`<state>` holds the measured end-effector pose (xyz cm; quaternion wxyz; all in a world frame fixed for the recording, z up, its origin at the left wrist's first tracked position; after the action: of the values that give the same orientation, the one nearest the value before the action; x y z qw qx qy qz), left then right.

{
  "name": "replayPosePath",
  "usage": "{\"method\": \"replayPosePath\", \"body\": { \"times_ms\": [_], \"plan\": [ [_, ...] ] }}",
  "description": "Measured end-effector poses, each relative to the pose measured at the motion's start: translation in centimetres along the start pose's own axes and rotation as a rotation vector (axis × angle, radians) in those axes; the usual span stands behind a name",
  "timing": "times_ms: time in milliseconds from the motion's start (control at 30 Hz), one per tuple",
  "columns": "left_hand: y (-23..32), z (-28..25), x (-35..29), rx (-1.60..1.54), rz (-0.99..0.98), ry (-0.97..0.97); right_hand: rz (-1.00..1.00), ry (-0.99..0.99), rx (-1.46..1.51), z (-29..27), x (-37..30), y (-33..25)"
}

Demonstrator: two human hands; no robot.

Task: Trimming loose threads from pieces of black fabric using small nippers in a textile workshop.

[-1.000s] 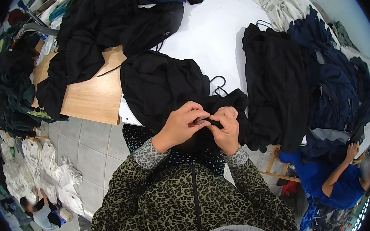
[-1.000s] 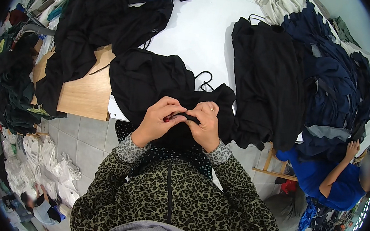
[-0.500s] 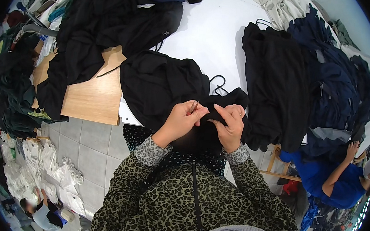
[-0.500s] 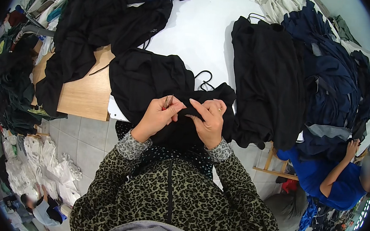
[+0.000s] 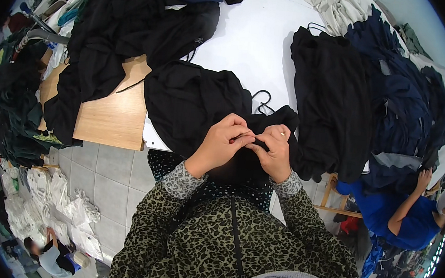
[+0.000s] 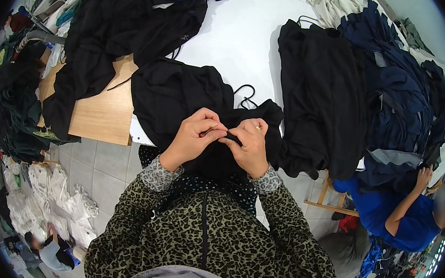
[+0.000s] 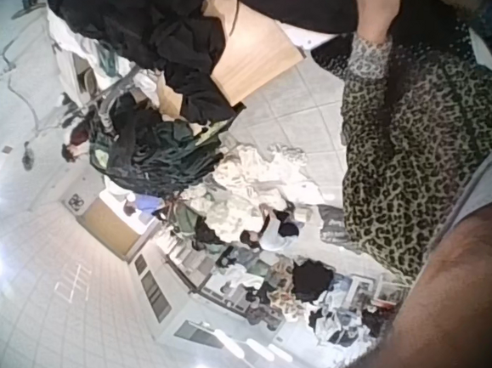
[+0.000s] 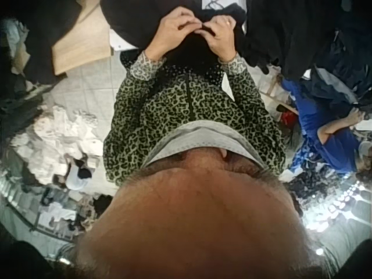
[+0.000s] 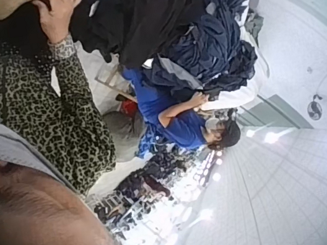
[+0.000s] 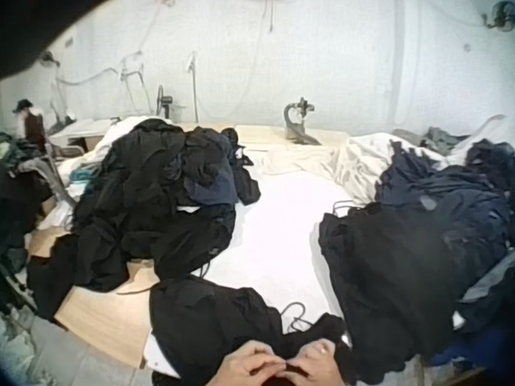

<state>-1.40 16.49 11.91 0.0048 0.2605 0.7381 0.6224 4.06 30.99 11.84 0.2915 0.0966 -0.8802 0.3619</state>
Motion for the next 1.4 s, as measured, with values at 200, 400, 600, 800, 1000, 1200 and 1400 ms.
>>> {"method": "replayPosePath", "body": {
  "times_ms": [200,400,600,800,1000,1200,1400],
  "plan": [
    [-1.3,0.2,0.1,0.007,-0.042,-0.025,0.049,-0.020,0.016,0.1,0.5,-0.5],
    [-2.6,0.4,-0.4,-0.426,-0.548,-0.027,0.085,-0.007,0.083,0.0,0.0,0.5],
    [-1.6,0.2,0.2,-0.148,-0.149,-0.061,0.111,-0.015,0.114,0.0,0.0,0.9],
    [-2.4,0.3,0.6,-0.207,-0.296,-0.158,0.163,-0.068,0.196,0.3,0.2,0.6],
    [-2.3,0.6,0.3,-0.368,-0.661,-0.211,0.194,-0.087,0.252,0.4,0.0,1.3],
    [-1.7,0.6,1.2,-0.027,-0.126,-0.161,0.147,-0.085,0.168,0.3,0.0,1.1],
    [-3.6,0.6,0.1,-0.348,-0.692,-0.098,0.187,-0.031,0.177,-0.1,0.1,1.4]
  ]
}}
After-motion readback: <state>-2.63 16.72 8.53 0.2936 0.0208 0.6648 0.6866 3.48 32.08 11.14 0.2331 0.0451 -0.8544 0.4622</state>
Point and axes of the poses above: each hand's wrist, its own x-axis towards the middle knuckle, its own z-axis out of the palm, y = z × x, the point moved 5 cm from there along x, towards the middle knuckle, and after that the axes turned 8 degrees about y, right-handed, at the moved point
